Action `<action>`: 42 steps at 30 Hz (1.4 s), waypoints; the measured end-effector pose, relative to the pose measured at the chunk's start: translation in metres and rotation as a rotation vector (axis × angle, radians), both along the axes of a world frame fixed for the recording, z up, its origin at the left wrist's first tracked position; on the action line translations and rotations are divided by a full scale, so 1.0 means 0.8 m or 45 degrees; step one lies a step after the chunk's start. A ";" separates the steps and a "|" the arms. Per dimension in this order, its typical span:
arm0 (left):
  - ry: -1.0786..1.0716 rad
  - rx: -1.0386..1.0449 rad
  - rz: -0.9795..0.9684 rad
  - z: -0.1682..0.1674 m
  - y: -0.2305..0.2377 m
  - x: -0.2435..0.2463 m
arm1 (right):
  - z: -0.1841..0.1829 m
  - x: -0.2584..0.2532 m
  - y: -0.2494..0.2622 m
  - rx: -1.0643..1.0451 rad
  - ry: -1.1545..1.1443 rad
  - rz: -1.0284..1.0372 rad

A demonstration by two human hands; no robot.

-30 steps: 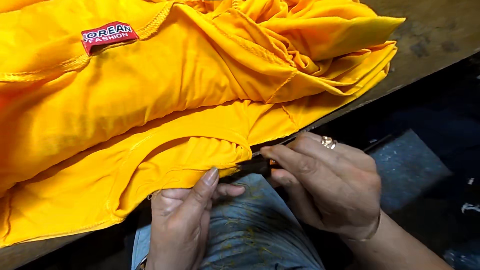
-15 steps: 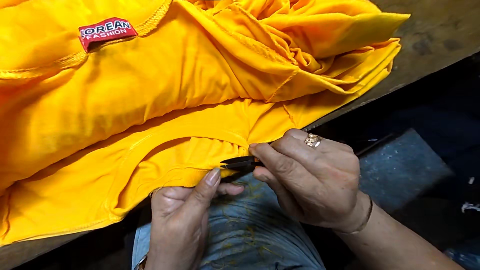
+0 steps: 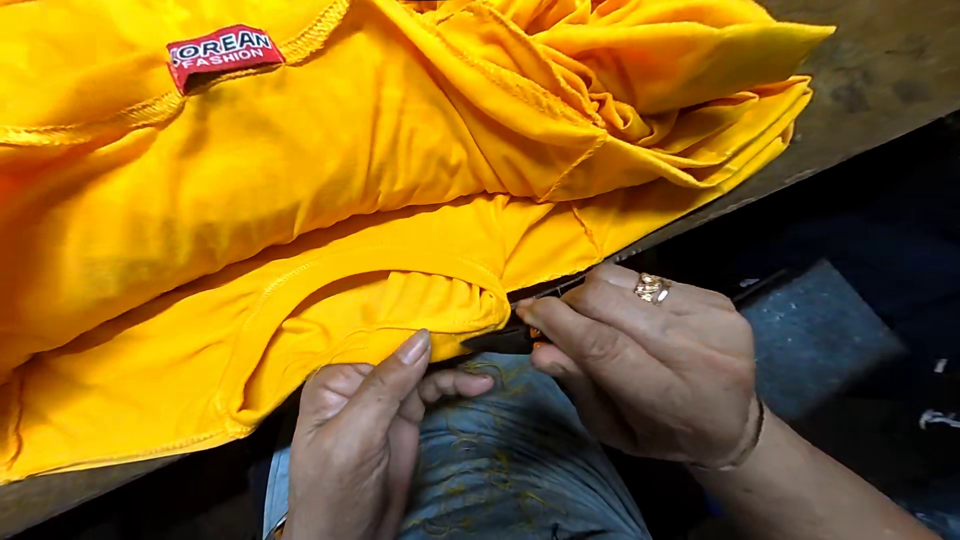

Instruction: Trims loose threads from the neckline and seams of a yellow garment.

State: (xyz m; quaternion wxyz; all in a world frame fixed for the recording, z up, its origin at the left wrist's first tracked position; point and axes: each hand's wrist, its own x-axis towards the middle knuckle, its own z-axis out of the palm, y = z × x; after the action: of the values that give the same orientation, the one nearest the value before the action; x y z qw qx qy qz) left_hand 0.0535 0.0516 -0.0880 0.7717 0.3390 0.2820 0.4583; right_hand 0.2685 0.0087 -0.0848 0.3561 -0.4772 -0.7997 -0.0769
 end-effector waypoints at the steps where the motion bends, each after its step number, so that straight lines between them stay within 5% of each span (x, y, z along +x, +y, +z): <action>1: 0.002 -0.015 0.004 0.001 -0.001 0.000 | -0.001 0.000 0.000 0.013 -0.011 -0.024; 33: -0.047 -0.168 -0.009 0.005 -0.004 -0.002 | -0.002 -0.008 0.005 0.013 -0.019 -0.014; 42: 0.052 -0.051 0.007 0.002 -0.010 0.006 | -0.012 -0.039 -0.009 -0.459 0.977 0.015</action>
State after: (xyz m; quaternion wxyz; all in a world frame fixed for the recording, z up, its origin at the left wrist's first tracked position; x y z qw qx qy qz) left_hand 0.0583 0.0436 -0.0866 0.7711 0.3319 0.3080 0.4477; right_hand 0.2369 0.0017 -0.0941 0.5394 -0.5212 -0.6125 0.2495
